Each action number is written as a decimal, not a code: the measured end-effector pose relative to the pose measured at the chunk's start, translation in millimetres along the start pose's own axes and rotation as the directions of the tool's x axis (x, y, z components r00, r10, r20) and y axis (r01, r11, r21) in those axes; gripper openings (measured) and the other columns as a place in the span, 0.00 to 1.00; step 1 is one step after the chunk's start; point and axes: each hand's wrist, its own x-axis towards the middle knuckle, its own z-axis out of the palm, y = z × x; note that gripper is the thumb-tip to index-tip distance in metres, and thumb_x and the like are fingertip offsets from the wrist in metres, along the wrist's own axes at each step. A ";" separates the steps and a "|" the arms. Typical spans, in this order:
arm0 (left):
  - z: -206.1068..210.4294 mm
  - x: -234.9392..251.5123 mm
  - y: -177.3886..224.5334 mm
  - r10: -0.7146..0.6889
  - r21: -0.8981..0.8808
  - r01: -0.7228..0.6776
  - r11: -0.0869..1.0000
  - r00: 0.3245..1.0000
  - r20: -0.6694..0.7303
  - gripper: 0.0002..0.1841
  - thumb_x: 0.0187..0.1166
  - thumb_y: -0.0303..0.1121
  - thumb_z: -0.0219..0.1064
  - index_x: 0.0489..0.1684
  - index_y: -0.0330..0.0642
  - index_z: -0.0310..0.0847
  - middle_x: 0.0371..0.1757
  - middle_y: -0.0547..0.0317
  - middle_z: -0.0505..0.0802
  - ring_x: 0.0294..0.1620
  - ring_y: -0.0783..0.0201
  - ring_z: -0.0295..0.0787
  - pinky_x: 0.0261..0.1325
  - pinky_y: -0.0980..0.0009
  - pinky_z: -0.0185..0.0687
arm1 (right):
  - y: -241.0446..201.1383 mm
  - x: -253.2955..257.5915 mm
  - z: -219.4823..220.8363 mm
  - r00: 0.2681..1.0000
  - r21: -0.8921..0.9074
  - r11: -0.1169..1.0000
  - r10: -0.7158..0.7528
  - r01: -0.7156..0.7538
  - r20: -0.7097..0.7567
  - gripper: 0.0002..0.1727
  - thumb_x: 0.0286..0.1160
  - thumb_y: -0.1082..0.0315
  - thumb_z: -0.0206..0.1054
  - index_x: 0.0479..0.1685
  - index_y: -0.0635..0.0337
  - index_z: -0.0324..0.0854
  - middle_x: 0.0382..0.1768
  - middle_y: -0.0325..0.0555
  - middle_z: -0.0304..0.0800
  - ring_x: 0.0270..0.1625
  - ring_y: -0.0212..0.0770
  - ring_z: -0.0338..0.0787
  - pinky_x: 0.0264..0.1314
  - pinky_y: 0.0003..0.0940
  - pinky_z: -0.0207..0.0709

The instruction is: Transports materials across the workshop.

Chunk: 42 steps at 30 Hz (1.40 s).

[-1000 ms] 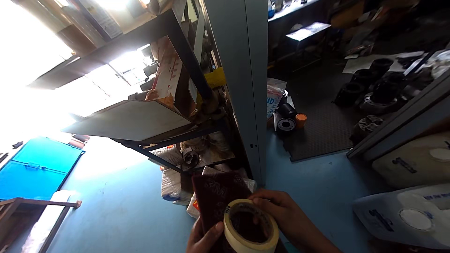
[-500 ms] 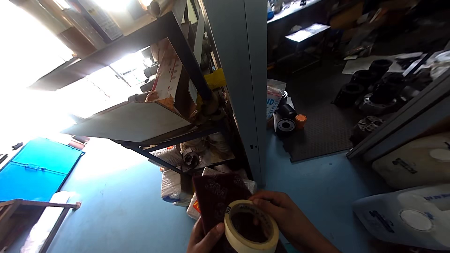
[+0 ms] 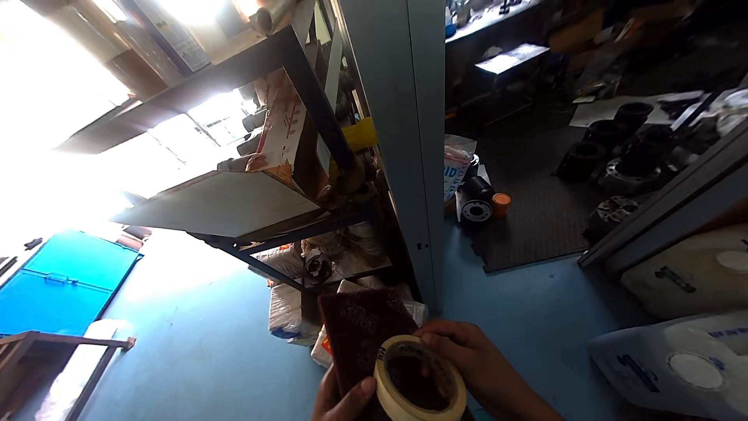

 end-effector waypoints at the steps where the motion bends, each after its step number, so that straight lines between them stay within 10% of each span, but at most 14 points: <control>1: 0.2 -0.3 0.1 0.000 0.004 0.000 1.000 1.000 -0.002 0.12 0.81 0.28 0.66 0.59 0.40 0.79 0.47 0.61 0.97 0.48 0.69 0.95 0.60 0.67 0.90 | 0.1 -0.3 0.0 1.000 0.000 1.000 -0.001 0.001 0.003 0.13 0.86 0.65 0.57 0.49 0.60 0.88 0.31 0.40 0.94 0.24 0.32 0.90 0.24 0.28 0.86; 42: 0.2 -0.3 -9.0 -0.003 -0.004 0.004 1.000 1.000 0.020 0.12 0.81 0.28 0.66 0.59 0.39 0.79 0.47 0.62 0.97 0.48 0.69 0.95 0.61 0.65 0.90 | 2.3 -8.2 -0.8 1.000 -0.086 0.996 -0.012 0.010 -0.019 0.13 0.88 0.70 0.56 0.55 0.64 0.86 0.36 0.42 0.94 0.27 0.34 0.91 0.28 0.30 0.87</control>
